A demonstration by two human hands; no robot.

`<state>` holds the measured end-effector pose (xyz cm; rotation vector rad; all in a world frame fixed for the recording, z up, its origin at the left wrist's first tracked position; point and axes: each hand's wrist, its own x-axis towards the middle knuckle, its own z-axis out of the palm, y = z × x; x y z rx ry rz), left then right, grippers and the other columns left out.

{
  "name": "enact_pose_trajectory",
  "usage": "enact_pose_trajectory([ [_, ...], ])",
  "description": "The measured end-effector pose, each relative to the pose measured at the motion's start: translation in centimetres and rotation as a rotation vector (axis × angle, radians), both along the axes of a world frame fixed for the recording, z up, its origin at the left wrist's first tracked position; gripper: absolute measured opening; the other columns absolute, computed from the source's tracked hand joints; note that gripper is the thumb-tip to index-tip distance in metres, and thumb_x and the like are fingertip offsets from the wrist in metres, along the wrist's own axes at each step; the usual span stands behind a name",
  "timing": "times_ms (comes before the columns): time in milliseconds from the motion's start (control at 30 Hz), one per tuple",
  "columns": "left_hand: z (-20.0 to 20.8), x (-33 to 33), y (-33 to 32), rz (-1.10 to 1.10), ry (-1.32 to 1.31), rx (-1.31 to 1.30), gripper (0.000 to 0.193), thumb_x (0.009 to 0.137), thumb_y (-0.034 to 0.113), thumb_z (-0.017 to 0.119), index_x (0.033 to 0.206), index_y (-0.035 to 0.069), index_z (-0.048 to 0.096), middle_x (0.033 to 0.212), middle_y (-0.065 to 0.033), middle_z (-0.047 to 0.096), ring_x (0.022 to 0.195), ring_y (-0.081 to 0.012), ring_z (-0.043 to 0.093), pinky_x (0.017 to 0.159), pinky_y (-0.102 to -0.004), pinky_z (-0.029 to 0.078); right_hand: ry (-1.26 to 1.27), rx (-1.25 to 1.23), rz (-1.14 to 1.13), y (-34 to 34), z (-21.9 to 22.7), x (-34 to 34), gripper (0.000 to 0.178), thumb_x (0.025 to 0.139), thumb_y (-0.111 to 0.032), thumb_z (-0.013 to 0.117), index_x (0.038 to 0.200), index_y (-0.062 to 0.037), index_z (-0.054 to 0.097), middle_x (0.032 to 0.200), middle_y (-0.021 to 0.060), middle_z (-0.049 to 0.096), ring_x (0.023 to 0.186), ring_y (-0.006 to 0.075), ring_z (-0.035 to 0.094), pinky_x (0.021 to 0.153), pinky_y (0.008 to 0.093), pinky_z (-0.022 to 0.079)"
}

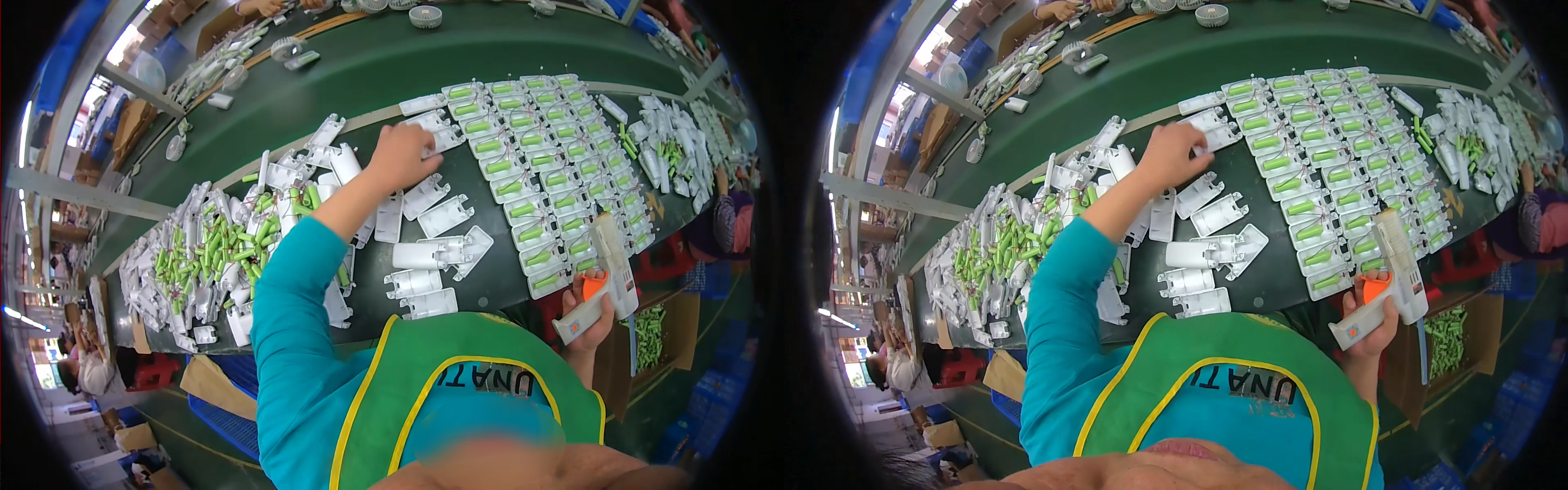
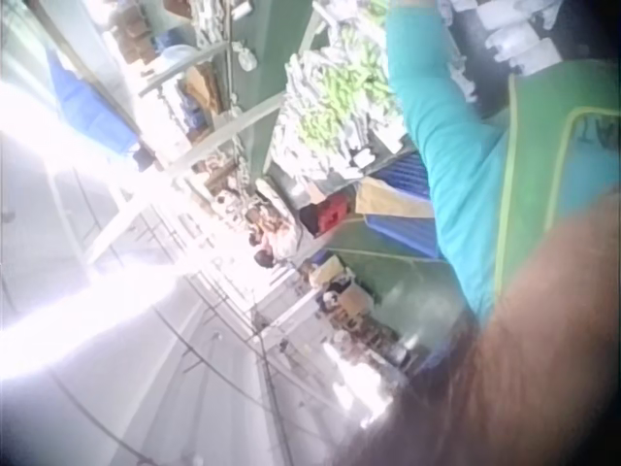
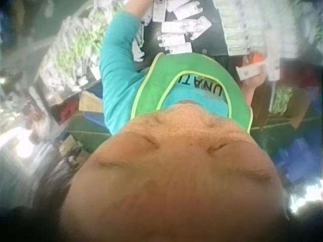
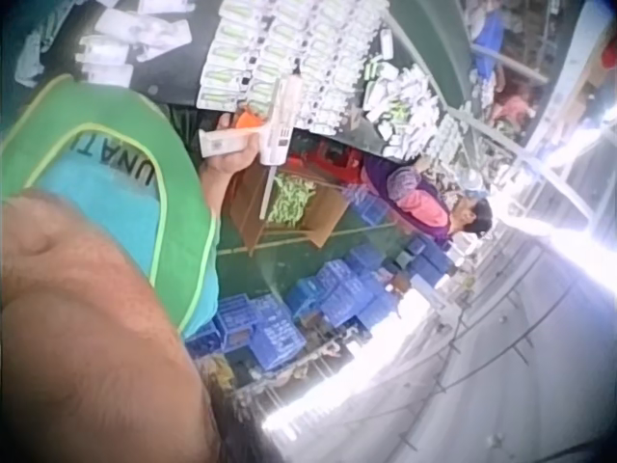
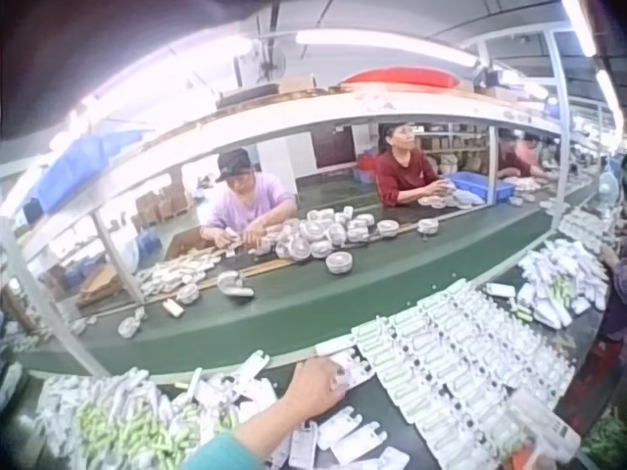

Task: Manually assembling electronic components by applying hot glue to plastic housings and inserting batteries.

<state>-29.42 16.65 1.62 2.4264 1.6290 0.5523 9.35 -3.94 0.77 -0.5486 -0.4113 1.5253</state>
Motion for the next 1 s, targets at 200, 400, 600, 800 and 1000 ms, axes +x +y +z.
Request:
enact_pose_trajectory([
  [200, 1.7, 1.7, -7.7, -0.121, 0.377, -0.086, 0.032, 0.072, 0.042, 0.070, 0.080, 0.011, 0.068, 0.084, -0.0071, 0.059, 0.090, -0.0259, 0.055, 0.080, -0.0412, 0.038, 0.047, 0.024, 0.032, -0.1, -0.2, 0.0, 0.038, 0.095, -0.024, 0.046, 0.129, -0.0077, 0.043, 0.125, 0.0071, 0.052, 0.118, 0.0239, 0.052, 0.076, 0.0347, 0.043],
  [400, -1.3, 3.5, -6.0, -0.095, 0.337, 0.098, 0.017, 0.075, 0.024, 0.068, 0.086, 0.011, 0.065, 0.085, -0.0067, 0.060, 0.089, -0.0256, 0.057, 0.079, -0.0419, 0.038, 0.045, 0.018, 0.055, -0.3, 0.0, -0.4, 0.039, 0.094, -0.024, 0.047, 0.130, -0.0087, 0.043, 0.124, 0.0066, 0.053, 0.118, 0.0236, 0.052, 0.076, 0.0348, 0.043],
  [600, -2.3, 3.6, -2.7, 0.011, 0.263, 0.060, 0.014, 0.077, 0.024, 0.067, 0.084, 0.011, 0.064, 0.084, -0.0059, 0.063, 0.086, -0.0255, 0.060, 0.079, -0.0421, 0.039, 0.031, 0.018, 0.013, -0.9, -0.2, -0.1, 0.039, 0.094, -0.024, 0.048, 0.130, -0.0092, 0.044, 0.125, 0.0057, 0.053, 0.119, 0.0230, 0.051, 0.076, 0.0346, 0.043],
  [800, -2.8, 3.7, -2.1, 0.009, 0.197, 0.074, 0.015, 0.080, 0.026, 0.067, 0.088, 0.014, 0.065, 0.086, -0.0053, 0.063, 0.088, -0.0255, 0.061, 0.081, -0.0428, 0.038, 0.052, 0.006, 0.035, -0.8, -0.4, -0.2, 0.039, 0.094, -0.024, 0.048, 0.130, -0.0086, 0.044, 0.126, 0.0059, 0.053, 0.120, 0.0234, 0.050, 0.077, 0.0345, 0.043],
  [1000, 0.6, 2.9, -4.8, -0.130, 0.101, -0.038, 0.020, 0.081, 0.027, 0.067, 0.094, 0.013, 0.064, 0.092, -0.0062, 0.063, 0.092, -0.0275, 0.060, 0.081, -0.0416, 0.041, 0.016, -0.001, -0.011, -1.1, -0.1, 0.1, 0.040, 0.092, -0.026, 0.051, 0.127, -0.0087, 0.045, 0.124, 0.0073, 0.054, 0.117, 0.0251, 0.051, 0.076, 0.0350, 0.044],
])
